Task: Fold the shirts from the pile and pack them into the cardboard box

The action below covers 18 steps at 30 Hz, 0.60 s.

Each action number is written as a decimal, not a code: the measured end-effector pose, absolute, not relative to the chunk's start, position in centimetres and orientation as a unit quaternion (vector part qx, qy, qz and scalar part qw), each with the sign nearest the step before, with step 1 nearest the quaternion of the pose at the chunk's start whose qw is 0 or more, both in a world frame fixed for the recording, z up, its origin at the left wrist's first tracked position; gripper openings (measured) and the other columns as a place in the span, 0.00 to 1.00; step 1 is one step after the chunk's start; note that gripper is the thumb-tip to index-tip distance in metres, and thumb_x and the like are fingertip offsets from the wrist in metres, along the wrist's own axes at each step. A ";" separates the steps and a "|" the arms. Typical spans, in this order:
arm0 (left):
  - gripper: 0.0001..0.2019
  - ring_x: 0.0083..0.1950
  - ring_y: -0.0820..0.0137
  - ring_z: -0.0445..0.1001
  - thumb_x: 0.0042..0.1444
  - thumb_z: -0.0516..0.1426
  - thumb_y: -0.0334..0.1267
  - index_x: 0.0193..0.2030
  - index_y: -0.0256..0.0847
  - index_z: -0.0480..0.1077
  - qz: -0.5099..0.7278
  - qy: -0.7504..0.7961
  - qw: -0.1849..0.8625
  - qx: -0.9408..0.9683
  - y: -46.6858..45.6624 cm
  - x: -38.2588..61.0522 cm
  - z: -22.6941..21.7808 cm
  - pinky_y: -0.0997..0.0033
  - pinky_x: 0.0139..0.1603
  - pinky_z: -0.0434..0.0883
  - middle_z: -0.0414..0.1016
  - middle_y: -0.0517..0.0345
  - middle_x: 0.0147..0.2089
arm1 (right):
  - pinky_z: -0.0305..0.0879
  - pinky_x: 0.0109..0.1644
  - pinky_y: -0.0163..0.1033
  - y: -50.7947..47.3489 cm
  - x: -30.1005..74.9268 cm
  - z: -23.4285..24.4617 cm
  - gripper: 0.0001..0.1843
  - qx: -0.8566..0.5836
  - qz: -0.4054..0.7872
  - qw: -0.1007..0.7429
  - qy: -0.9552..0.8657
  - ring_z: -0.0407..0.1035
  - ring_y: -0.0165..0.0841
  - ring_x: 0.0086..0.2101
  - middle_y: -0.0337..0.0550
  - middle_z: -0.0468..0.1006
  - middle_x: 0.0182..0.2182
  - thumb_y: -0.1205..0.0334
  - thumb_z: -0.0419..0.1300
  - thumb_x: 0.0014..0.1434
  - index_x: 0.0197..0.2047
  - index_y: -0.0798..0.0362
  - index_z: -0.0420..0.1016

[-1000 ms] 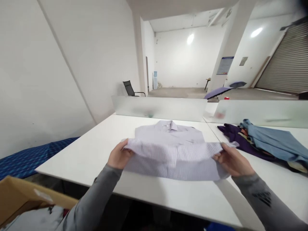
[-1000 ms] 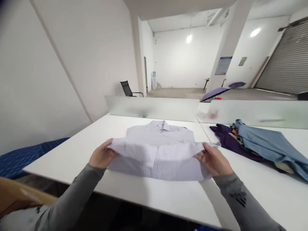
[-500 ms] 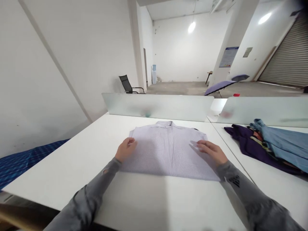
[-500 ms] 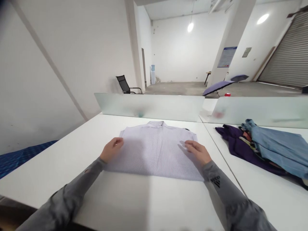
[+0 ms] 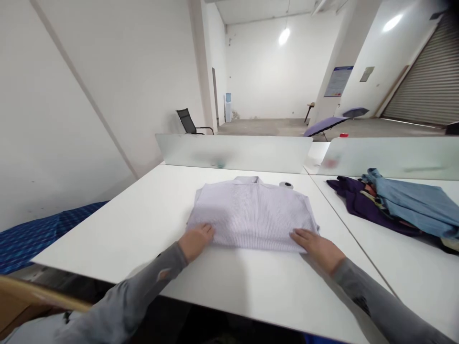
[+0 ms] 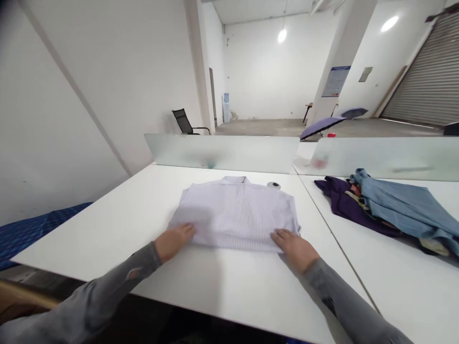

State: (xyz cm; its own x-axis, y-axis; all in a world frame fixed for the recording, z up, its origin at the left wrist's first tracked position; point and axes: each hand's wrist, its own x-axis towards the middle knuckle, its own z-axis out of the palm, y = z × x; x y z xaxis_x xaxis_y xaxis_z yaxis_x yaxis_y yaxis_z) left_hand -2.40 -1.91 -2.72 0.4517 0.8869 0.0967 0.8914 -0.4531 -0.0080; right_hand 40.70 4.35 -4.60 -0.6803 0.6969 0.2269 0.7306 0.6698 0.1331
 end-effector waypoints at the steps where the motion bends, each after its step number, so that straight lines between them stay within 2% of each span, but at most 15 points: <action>1: 0.20 0.60 0.59 0.69 0.60 0.46 0.23 0.56 0.35 0.67 -0.032 -0.515 0.015 -0.856 -3.9 -2.7 -2.8 0.57 0.57 0.70 0.71 0.40 0.57 | 0.71 0.55 0.45 2.7 41.5 -4.7 0.36 -0.388 -0.099 0.083 -0.913 0.69 0.39 0.55 0.48 0.72 0.58 0.81 0.45 0.53 0.61 0.50 0.70; 4: 0.21 0.61 0.58 0.68 0.59 0.48 0.24 0.58 0.35 0.66 -0.008 -0.515 -0.035 -0.857 -9.8 -3.7 -2.1 0.57 0.58 0.69 0.67 0.40 0.61 | 0.68 0.59 0.46 -2.0 43.7 -4.2 0.37 -0.372 -0.044 0.091 -0.923 0.65 0.39 0.59 0.44 0.64 0.64 0.76 0.50 0.55 0.67 0.44 0.63; 7: 0.19 0.60 0.59 0.69 0.61 0.53 0.33 0.59 0.41 0.66 -0.031 -0.475 -0.117 -0.872 -11.7 -3.2 0.2 0.59 0.58 0.69 0.68 0.46 0.62 | 0.66 0.61 0.45 -3.4 43.5 -1.9 0.34 -0.336 0.065 0.104 -0.934 0.63 0.41 0.60 0.42 0.63 0.65 0.61 0.58 0.58 0.68 0.41 0.60; 10: 0.18 0.62 0.61 0.67 0.65 0.50 0.38 0.60 0.42 0.65 -0.113 -0.434 -0.140 -0.883 -8.1 0.3 2.0 0.59 0.62 0.67 0.65 0.48 0.64 | 0.61 0.64 0.46 -0.9 39.0 0.1 0.30 -0.336 0.131 0.117 -0.925 0.58 0.39 0.63 0.43 0.61 0.66 0.52 0.53 0.65 0.69 0.41 0.57; 12: 0.17 0.67 0.63 0.60 0.66 0.47 0.36 0.59 0.39 0.66 -0.174 -0.389 -0.118 -0.897 -3.7 3.5 1.6 0.59 0.66 0.62 0.63 0.47 0.66 | 0.51 0.67 0.57 1.9 34.5 0.1 0.30 -0.367 0.090 0.129 -0.917 0.50 0.43 0.66 0.46 0.54 0.69 0.47 0.48 0.67 0.70 0.42 0.55; 14: 0.19 0.70 0.61 0.56 0.66 0.49 0.38 0.60 0.36 0.65 -0.199 -0.364 -0.086 -0.906 1.2 5.9 0.1 0.56 0.70 0.57 0.61 0.44 0.67 | 0.45 0.66 0.66 5.0 30.7 -1.0 0.35 -0.364 0.079 0.087 -0.924 0.44 0.48 0.67 0.48 0.51 0.69 0.40 0.47 0.65 0.71 0.43 0.52; 16: 0.24 0.71 0.56 0.52 0.64 0.52 0.45 0.64 0.36 0.62 -0.186 -0.423 -0.054 -0.885 5.6 6.5 -1.7 0.49 0.70 0.54 0.57 0.42 0.70 | 0.41 0.65 0.69 8.3 28.6 -2.4 0.36 -0.382 0.058 0.053 -0.921 0.43 0.49 0.68 0.50 0.52 0.69 0.38 0.45 0.65 0.71 0.45 0.52; 18: 0.27 0.72 0.51 0.49 0.64 0.50 0.50 0.67 0.40 0.59 -0.141 -0.520 -0.032 -0.842 8.9 5.4 -3.2 0.40 0.69 0.50 0.53 0.46 0.72 | 0.39 0.65 0.70 11.4 28.4 -3.5 0.35 -0.439 0.021 0.046 -0.897 0.43 0.50 0.67 0.49 0.52 0.69 0.39 0.43 0.66 0.70 0.45 0.55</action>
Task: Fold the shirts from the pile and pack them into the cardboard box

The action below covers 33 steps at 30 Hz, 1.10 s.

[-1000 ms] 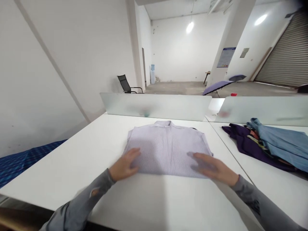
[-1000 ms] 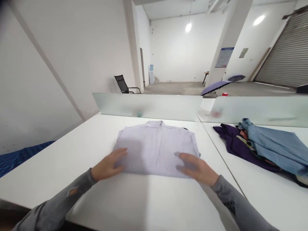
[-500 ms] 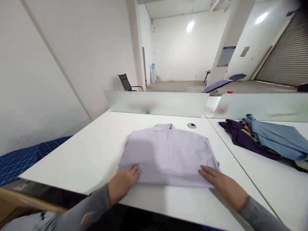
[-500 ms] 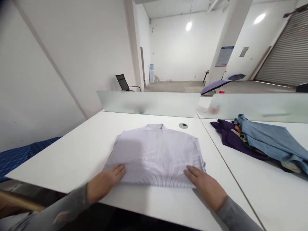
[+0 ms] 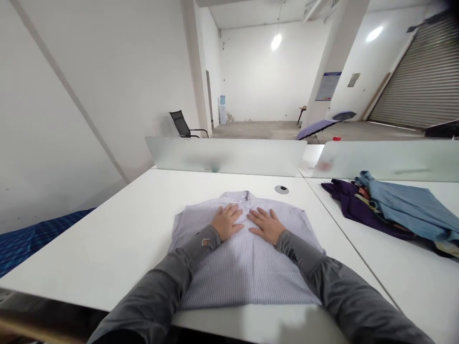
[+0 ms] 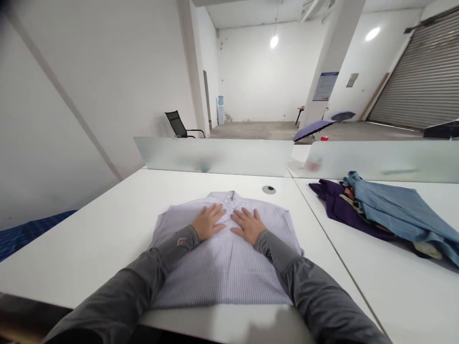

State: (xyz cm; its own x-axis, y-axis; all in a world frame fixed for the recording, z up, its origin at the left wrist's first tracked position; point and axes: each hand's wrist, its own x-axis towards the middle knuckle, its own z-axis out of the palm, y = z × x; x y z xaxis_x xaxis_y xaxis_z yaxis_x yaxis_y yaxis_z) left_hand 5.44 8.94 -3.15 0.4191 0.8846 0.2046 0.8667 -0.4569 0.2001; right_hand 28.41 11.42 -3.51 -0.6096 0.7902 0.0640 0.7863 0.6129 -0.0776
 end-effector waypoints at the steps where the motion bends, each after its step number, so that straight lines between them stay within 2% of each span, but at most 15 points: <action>1: 0.28 0.73 0.49 0.47 0.65 0.48 0.52 0.68 0.43 0.58 0.121 0.561 0.025 0.818 10.1 4.5 -3.7 0.37 0.68 0.49 0.52 0.48 0.72 | 0.39 0.65 0.70 12.8 28.8 -3.9 0.33 -0.475 0.002 0.050 -0.878 0.44 0.50 0.67 0.48 0.52 0.69 0.40 0.43 0.66 0.70 0.44 0.56; 4: 0.29 0.73 0.49 0.45 0.66 0.42 0.55 0.69 0.46 0.55 0.099 0.618 0.010 0.780 11.9 2.0 -4.5 0.38 0.69 0.47 0.49 0.54 0.74 | 0.43 0.65 0.68 15.4 30.7 -4.2 0.31 -0.546 -0.018 0.063 -0.835 0.46 0.49 0.67 0.47 0.53 0.69 0.44 0.43 0.67 0.69 0.46 0.57; 7: 0.30 0.73 0.48 0.43 0.66 0.40 0.57 0.70 0.46 0.54 0.095 0.618 0.003 0.781 12.0 1.2 -4.9 0.40 0.69 0.47 0.48 0.55 0.74 | 0.45 0.66 0.63 16.1 33.0 -3.8 0.30 -0.552 0.002 0.101 -0.828 0.48 0.47 0.66 0.49 0.56 0.68 0.48 0.48 0.65 0.67 0.50 0.61; 10: 0.31 0.73 0.49 0.43 0.66 0.40 0.57 0.71 0.46 0.53 0.091 0.615 0.001 0.783 11.8 1.5 -5.1 0.40 0.69 0.47 0.47 0.55 0.74 | 0.55 0.64 0.56 15.4 36.5 -2.9 0.31 -0.653 0.043 0.202 -0.728 0.58 0.48 0.62 0.61 0.64 0.62 0.51 0.55 0.61 0.62 0.60 0.65; 12: 0.31 0.73 0.48 0.44 0.66 0.40 0.57 0.71 0.45 0.53 0.088 0.610 -0.001 0.788 11.9 1.8 -5.2 0.39 0.68 0.47 0.47 0.54 0.74 | 0.62 0.59 0.55 14.3 39.3 -2.2 0.32 -0.726 0.080 0.239 -0.640 0.67 0.50 0.55 0.65 0.73 0.53 0.50 0.60 0.57 0.58 0.64 0.69; 14: 0.32 0.73 0.46 0.44 0.66 0.41 0.58 0.71 0.44 0.53 0.085 0.597 0.001 0.798 12.3 1.9 -5.2 0.39 0.68 0.48 0.48 0.54 0.74 | 0.69 0.52 0.52 12.8 41.3 -1.6 0.31 -0.747 0.166 0.264 -0.587 0.73 0.50 0.47 0.61 0.78 0.45 0.50 0.65 0.50 0.52 0.62 0.73; 17: 0.31 0.73 0.47 0.45 0.65 0.44 0.57 0.70 0.45 0.54 0.076 0.569 0.005 0.819 13.4 2.0 -4.5 0.42 0.69 0.47 0.48 0.54 0.74 | 0.74 0.44 0.47 10.2 41.9 -1.2 0.26 -0.696 0.399 0.330 -0.497 0.76 0.46 0.41 0.57 0.81 0.41 0.53 0.70 0.43 0.43 0.59 0.76; 20: 0.28 0.73 0.50 0.45 0.65 0.47 0.54 0.69 0.48 0.55 0.072 0.552 0.009 0.831 14.0 2.9 -3.2 0.43 0.69 0.47 0.49 0.53 0.74 | 0.75 0.41 0.46 7.9 40.9 -1.5 0.22 -0.639 0.547 0.350 -0.412 0.77 0.45 0.37 0.57 0.82 0.37 0.59 0.72 0.40 0.38 0.60 0.77; 25: 0.28 0.73 0.49 0.44 0.66 0.47 0.52 0.68 0.42 0.57 0.142 0.557 -0.022 0.818 9.4 7.2 -2.3 0.39 0.69 0.47 0.49 0.48 0.73 | 0.76 0.36 0.45 5.6 40.5 -1.0 0.13 -0.608 0.573 0.388 -0.389 0.78 0.43 0.32 0.53 0.82 0.31 0.63 0.68 0.45 0.36 0.57 0.76; 29: 0.28 0.72 0.48 0.46 0.65 0.48 0.54 0.67 0.45 0.58 0.170 0.478 0.011 0.862 3.3 9.7 -3.8 0.37 0.68 0.47 0.53 0.49 0.72 | 0.77 0.34 0.42 4.5 38.5 3.2 0.10 -0.570 0.588 0.418 -0.395 0.77 0.41 0.29 0.49 0.81 0.29 0.66 0.66 0.45 0.34 0.54 0.74; 31: 0.25 0.71 0.49 0.50 0.66 0.48 0.50 0.67 0.44 0.58 0.175 0.470 0.046 0.864 1.2 9.5 -3.9 0.39 0.67 0.51 0.56 0.48 0.71 | 0.74 0.26 0.37 4.3 36.0 6.2 0.08 -0.546 0.584 0.427 -0.422 0.73 0.36 0.23 0.45 0.78 0.24 0.67 0.67 0.45 0.31 0.53 0.72; 33: 0.23 0.69 0.53 0.56 0.65 0.49 0.43 0.65 0.39 0.59 0.187 0.445 0.090 0.871 -0.2 8.5 -3.4 0.45 0.67 0.55 0.60 0.44 0.68 | 0.68 0.19 0.32 4.4 32.5 9.1 0.09 -0.511 0.591 0.427 -0.456 0.68 0.30 0.17 0.40 0.72 0.18 0.68 0.67 0.47 0.27 0.54 0.69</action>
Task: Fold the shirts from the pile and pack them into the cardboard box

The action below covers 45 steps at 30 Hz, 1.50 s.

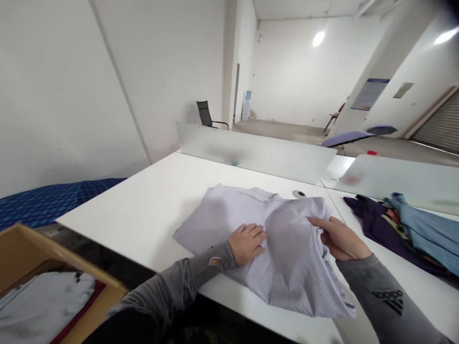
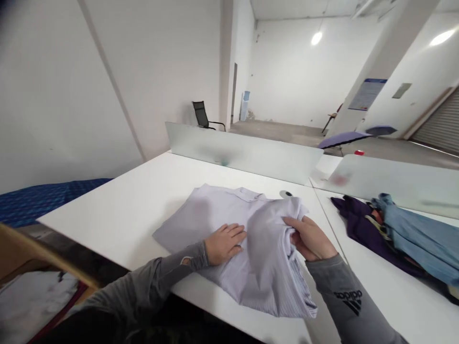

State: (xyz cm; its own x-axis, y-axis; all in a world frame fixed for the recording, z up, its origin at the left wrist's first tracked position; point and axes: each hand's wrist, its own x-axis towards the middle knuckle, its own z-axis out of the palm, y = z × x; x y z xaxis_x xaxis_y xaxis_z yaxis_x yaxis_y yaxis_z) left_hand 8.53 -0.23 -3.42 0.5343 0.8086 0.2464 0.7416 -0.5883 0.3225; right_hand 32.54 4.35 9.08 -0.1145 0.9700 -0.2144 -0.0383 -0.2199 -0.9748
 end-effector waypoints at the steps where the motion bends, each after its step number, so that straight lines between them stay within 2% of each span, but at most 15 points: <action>1: 0.23 0.67 0.55 0.59 0.64 0.50 0.40 0.65 0.36 0.59 0.199 0.420 0.115 0.878 -0.9 7.9 -3.1 0.49 0.68 0.56 0.62 0.42 0.66 | 0.66 0.17 0.31 4.6 30.4 10.3 0.09 -0.486 0.601 0.425 -0.471 0.66 0.28 0.16 0.38 0.70 0.17 0.68 0.67 0.47 0.27 0.54 0.68; 5: 0.20 0.63 0.59 0.65 0.59 0.50 0.29 0.58 0.32 0.65 0.292 0.376 0.228 0.849 -4.6 5.5 -2.5 0.60 0.66 0.60 0.68 0.40 0.60 | 0.68 0.20 0.30 6.6 20.2 12.5 0.10 -0.393 0.651 0.401 -0.510 0.68 0.28 0.18 0.39 0.71 0.20 0.74 0.63 0.50 0.29 0.56 0.65; 10: 0.16 0.52 0.59 0.72 0.56 0.50 0.28 0.49 0.37 0.71 0.336 0.457 0.332 0.753 -9.2 2.8 -3.4 0.61 0.56 0.68 0.74 0.45 0.52 | 0.75 0.29 0.40 9.3 8.1 7.9 0.07 -0.441 0.612 0.326 -0.570 0.74 0.34 0.25 0.39 0.71 0.20 0.71 0.59 0.54 0.33 0.55 0.62; 13: 0.19 0.53 0.57 0.70 0.52 0.58 0.33 0.52 0.37 0.70 0.358 0.468 0.380 0.713 -10.5 1.5 -3.3 0.61 0.56 0.67 0.72 0.46 0.54 | 0.75 0.34 0.44 10.2 5.9 4.4 0.04 -0.467 0.561 0.309 -0.609 0.75 0.35 0.27 0.39 0.72 0.23 0.67 0.58 0.55 0.36 0.55 0.66; 16: 0.19 0.51 0.59 0.71 0.52 0.63 0.46 0.48 0.37 0.73 0.412 0.438 0.484 0.636 -10.8 1.4 -3.2 0.63 0.56 0.67 0.74 0.50 0.49 | 0.72 0.47 0.46 10.9 7.8 2.7 0.05 -0.479 0.485 0.327 -0.655 0.76 0.37 0.36 0.42 0.76 0.30 0.63 0.58 0.55 0.35 0.53 0.71; 19: 0.22 0.43 0.66 0.74 0.53 0.61 0.55 0.37 0.35 0.72 0.507 0.421 0.639 0.396 -10.4 2.7 -3.3 0.66 0.52 0.71 0.74 0.53 0.38 | 0.64 0.58 0.48 10.7 11.3 2.0 0.11 -0.430 0.328 0.316 -0.780 0.72 0.41 0.47 0.47 0.79 0.41 0.57 0.56 0.58 0.40 0.52 0.77; 22: 0.20 0.33 0.72 0.75 0.53 0.63 0.53 0.31 0.34 0.68 0.556 0.442 0.685 0.160 -9.5 4.2 -2.9 0.70 0.41 0.75 0.73 0.54 0.30 | 0.55 0.62 0.58 9.1 14.1 0.3 0.25 -0.353 0.112 0.201 -0.907 0.63 0.47 0.58 0.51 0.72 0.57 0.46 0.51 0.63 0.57 0.50 0.73; 26: 0.11 0.25 0.72 0.75 0.60 0.58 0.38 0.32 0.31 0.67 0.525 0.515 0.663 0.139 -9.2 5.1 -2.1 0.72 0.31 0.75 0.74 0.51 0.25 | 0.42 0.64 0.70 5.4 15.7 -2.9 0.34 -0.364 -0.004 0.068 -0.929 0.47 0.55 0.66 0.47 0.55 0.68 0.40 0.46 0.65 0.68 0.46 0.59; 29: 0.10 0.24 0.69 0.76 0.58 0.58 0.39 0.33 0.32 0.67 0.484 0.546 0.659 0.184 -10.9 4.0 -2.3 0.71 0.29 0.74 0.75 0.51 0.24 | 0.41 0.64 0.69 2.0 16.3 -4.1 0.35 -0.394 -0.006 0.060 -0.917 0.45 0.57 0.66 0.48 0.53 0.69 0.41 0.45 0.66 0.70 0.48 0.55; 32: 0.19 0.24 0.67 0.76 0.49 0.62 0.50 0.36 0.34 0.67 0.452 0.565 0.651 0.229 -14.0 1.5 -3.2 0.72 0.26 0.70 0.76 0.53 0.24 | 0.50 0.63 0.64 -0.2 17.8 -3.7 0.33 -0.345 0.051 0.082 -0.933 0.51 0.55 0.64 0.49 0.58 0.67 0.42 0.48 0.64 0.67 0.49 0.61; 35: 0.26 0.24 0.70 0.73 0.43 0.64 0.58 0.36 0.36 0.68 0.473 0.592 0.607 0.240 -16.7 -0.8 -3.9 0.73 0.26 0.67 0.74 0.57 0.24 | 0.59 0.62 0.52 0.9 20.7 -2.6 0.25 -0.307 0.102 0.207 -0.923 0.62 0.45 0.59 0.49 0.71 0.58 0.49 0.45 0.67 0.57 0.50 0.73; 37: 0.26 0.26 0.71 0.71 0.45 0.62 0.60 0.36 0.36 0.70 0.494 0.610 0.567 0.251 -17.9 -1.6 -4.1 0.73 0.28 0.66 0.73 0.59 0.25 | 0.62 0.59 0.50 3.5 23.3 -1.8 0.25 -0.391 0.079 0.333 -0.855 0.67 0.43 0.54 0.53 0.75 0.52 0.51 0.43 0.67 0.51 0.53 0.76; 39: 0.25 0.27 0.73 0.69 0.48 0.61 0.61 0.33 0.37 0.70 0.488 0.629 0.532 0.289 -18.8 -1.7 -4.4 0.74 0.28 0.64 0.70 0.60 0.25 | 0.67 0.51 0.49 6.5 25.9 -1.2 0.24 -0.515 0.072 0.393 -0.758 0.72 0.43 0.44 0.54 0.77 0.45 0.49 0.47 0.64 0.47 0.54 0.77; 42: 0.25 0.25 0.76 0.63 0.50 0.60 0.61 0.32 0.37 0.70 0.437 0.635 0.521 0.366 -19.9 -1.4 -5.0 0.75 0.26 0.60 0.69 0.62 0.26 | 0.66 0.29 0.40 9.7 29.0 -0.9 0.24 -0.599 0.242 0.342 -0.683 0.67 0.32 0.22 0.41 0.74 0.25 0.43 0.55 0.57 0.44 0.54 0.76; 45: 0.25 0.24 0.78 0.61 0.52 0.59 0.60 0.43 0.38 0.71 0.396 0.604 0.563 0.403 -20.7 -1.1 -5.4 0.76 0.25 0.59 0.69 0.63 0.28 | 0.52 0.18 0.33 10.6 30.3 -0.9 0.29 -0.562 0.439 0.308 -0.630 0.58 0.27 0.15 0.32 0.68 0.16 0.41 0.62 0.50 0.47 0.54 0.72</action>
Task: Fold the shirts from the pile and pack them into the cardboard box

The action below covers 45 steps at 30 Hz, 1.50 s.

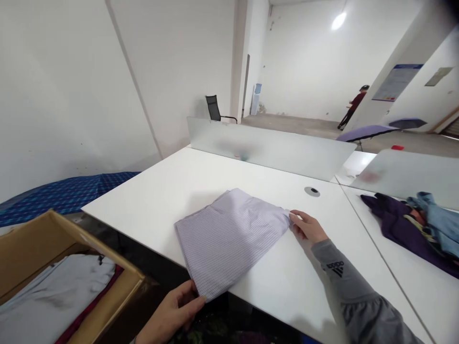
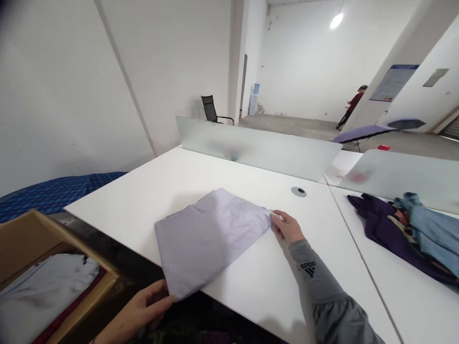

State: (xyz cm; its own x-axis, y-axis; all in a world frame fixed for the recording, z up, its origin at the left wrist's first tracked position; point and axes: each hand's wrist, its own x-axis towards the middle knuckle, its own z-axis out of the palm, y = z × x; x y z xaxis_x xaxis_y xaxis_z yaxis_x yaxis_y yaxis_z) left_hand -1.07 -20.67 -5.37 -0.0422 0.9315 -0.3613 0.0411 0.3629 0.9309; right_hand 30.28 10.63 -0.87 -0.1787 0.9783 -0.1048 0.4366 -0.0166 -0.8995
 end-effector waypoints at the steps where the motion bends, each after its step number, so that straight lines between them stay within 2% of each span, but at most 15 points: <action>1: 0.26 0.24 0.77 0.62 0.53 0.59 0.60 0.46 0.39 0.71 0.387 0.594 0.576 0.408 -20.8 -0.9 -5.3 0.76 0.26 0.59 0.70 0.62 0.28 | 0.50 0.17 0.31 10.7 30.5 -0.8 0.28 -0.547 0.483 0.303 -0.614 0.59 0.26 0.15 0.33 0.69 0.16 0.41 0.65 0.48 0.45 0.54 0.71; 5: 0.28 0.30 0.73 0.70 0.53 0.57 0.63 0.47 0.39 0.71 0.384 0.580 0.598 0.398 -20.3 -0.4 -4.7 0.73 0.31 0.63 0.76 0.55 0.37 | 0.51 0.17 0.29 11.5 31.1 -0.9 0.24 -0.484 0.574 0.241 -0.615 0.64 0.25 0.16 0.38 0.75 0.20 0.43 0.70 0.44 0.30 0.53 0.66; 11: 0.26 0.39 0.67 0.75 0.52 0.58 0.61 0.42 0.36 0.73 0.434 0.588 0.585 0.352 -19.8 -0.4 -6.7 0.72 0.37 0.64 0.77 0.55 0.38 | 0.53 0.17 0.33 14.7 32.4 -1.9 0.23 -0.524 0.502 0.231 -0.648 0.60 0.26 0.15 0.40 0.71 0.15 0.43 0.69 0.42 0.26 0.54 0.68; 14: 0.24 0.36 0.69 0.72 0.48 0.63 0.58 0.34 0.36 0.71 0.476 0.592 0.566 0.319 -20.1 -0.6 -8.1 0.72 0.37 0.65 0.75 0.57 0.34 | 0.62 0.24 0.38 14.8 32.0 -1.8 0.21 -0.577 0.354 0.225 -0.700 0.67 0.33 0.21 0.43 0.75 0.20 0.43 0.66 0.42 0.29 0.53 0.70; 17: 0.23 0.34 0.71 0.70 0.43 0.68 0.55 0.30 0.37 0.66 0.575 0.591 0.518 0.229 -20.2 -0.5 -8.0 0.72 0.37 0.66 0.72 0.59 0.31 | 0.68 0.44 0.47 13.9 30.3 -1.1 0.25 -0.585 0.166 0.278 -0.744 0.74 0.43 0.39 0.49 0.79 0.39 0.39 0.59 0.47 0.37 0.52 0.74; 19: 0.25 0.38 0.69 0.72 0.42 0.69 0.53 0.34 0.38 0.65 0.636 0.560 0.508 0.152 -19.7 -0.2 -7.1 0.69 0.41 0.69 0.74 0.56 0.36 | 0.66 0.51 0.50 13.4 28.7 -0.7 0.32 -0.566 0.138 0.255 -0.772 0.72 0.46 0.47 0.51 0.77 0.48 0.35 0.56 0.48 0.46 0.52 0.74; 21: 0.27 0.41 0.66 0.74 0.39 0.70 0.53 0.37 0.38 0.65 0.665 0.541 0.507 0.091 -19.1 0.1 -5.9 0.64 0.45 0.71 0.74 0.51 0.40 | 0.66 0.52 0.52 13.2 26.9 -0.6 0.41 -0.557 0.149 0.180 -0.797 0.71 0.50 0.48 0.56 0.76 0.51 0.32 0.60 0.44 0.51 0.55 0.73; 23: 0.29 0.43 0.62 0.75 0.33 0.73 0.50 0.38 0.37 0.67 0.675 0.539 0.499 0.071 -18.4 0.3 -5.0 0.60 0.48 0.72 0.75 0.48 0.42 | 0.67 0.51 0.53 13.1 25.3 -0.6 0.45 -0.545 0.161 0.115 -0.815 0.72 0.54 0.48 0.59 0.76 0.50 0.33 0.65 0.37 0.52 0.58 0.74; 24: 0.31 0.44 0.60 0.75 0.31 0.73 0.48 0.39 0.36 0.68 0.681 0.533 0.496 0.077 -18.2 0.3 -4.7 0.58 0.49 0.71 0.76 0.46 0.43 | 0.68 0.50 0.54 13.0 24.5 -0.7 0.45 -0.535 0.176 0.095 -0.821 0.72 0.55 0.47 0.59 0.77 0.48 0.35 0.66 0.36 0.50 0.58 0.75; 27: 0.34 0.49 0.55 0.75 0.29 0.73 0.42 0.46 0.34 0.72 0.706 0.492 0.494 0.130 -18.5 -0.3 -4.3 0.56 0.55 0.69 0.77 0.43 0.48 | 0.70 0.48 0.52 11.7 22.1 -0.9 0.33 -0.483 0.284 0.057 -0.826 0.75 0.52 0.43 0.53 0.81 0.41 0.39 0.65 0.42 0.45 0.55 0.78; 29: 0.33 0.51 0.53 0.74 0.32 0.71 0.42 0.48 0.33 0.73 0.711 0.494 0.475 0.158 -19.5 -1.4 -3.9 0.55 0.57 0.68 0.78 0.44 0.49 | 0.72 0.47 0.52 10.0 20.2 -0.8 0.29 -0.438 0.379 0.049 -0.814 0.76 0.51 0.41 0.48 0.82 0.39 0.43 0.65 0.45 0.46 0.52 0.78; 33: 0.24 0.53 0.53 0.73 0.41 0.65 0.41 0.48 0.35 0.74 0.673 0.600 0.365 0.231 -23.7 -5.4 -1.6 0.54 0.59 0.67 0.79 0.49 0.49 | 0.75 0.44 0.47 5.1 14.7 1.0 0.31 -0.360 0.493 0.081 -0.788 0.76 0.48 0.44 0.44 0.82 0.43 0.44 0.65 0.48 0.54 0.48 0.73; 39: 0.24 0.61 0.54 0.68 0.52 0.59 0.44 0.55 0.37 0.72 0.601 0.728 0.179 0.278 -33.5 -12.8 2.5 0.53 0.66 0.61 0.75 0.50 0.56 | 0.72 0.40 0.39 -4.0 1.4 5.1 0.18 -0.120 0.379 0.130 -0.908 0.75 0.42 0.40 0.41 0.81 0.36 0.50 0.60 0.55 0.44 0.50 0.78; 42: 0.28 0.62 0.53 0.67 0.53 0.58 0.47 0.59 0.35 0.69 0.583 0.768 0.127 0.233 -38.3 -15.8 2.5 0.51 0.64 0.62 0.74 0.47 0.58 | 0.71 0.41 0.39 -8.5 -5.8 5.3 0.17 0.005 0.321 0.150 -0.935 0.73 0.40 0.39 0.41 0.81 0.35 0.54 0.57 0.57 0.45 0.52 0.78; 45: 0.32 0.60 0.53 0.70 0.53 0.58 0.47 0.63 0.32 0.64 0.589 0.782 0.088 0.183 -41.9 -19.2 1.2 0.53 0.60 0.66 0.73 0.45 0.58 | 0.70 0.43 0.40 -12.2 -13.0 4.0 0.19 0.059 0.266 0.156 -0.949 0.72 0.39 0.40 0.42 0.80 0.36 0.58 0.55 0.58 0.50 0.54 0.77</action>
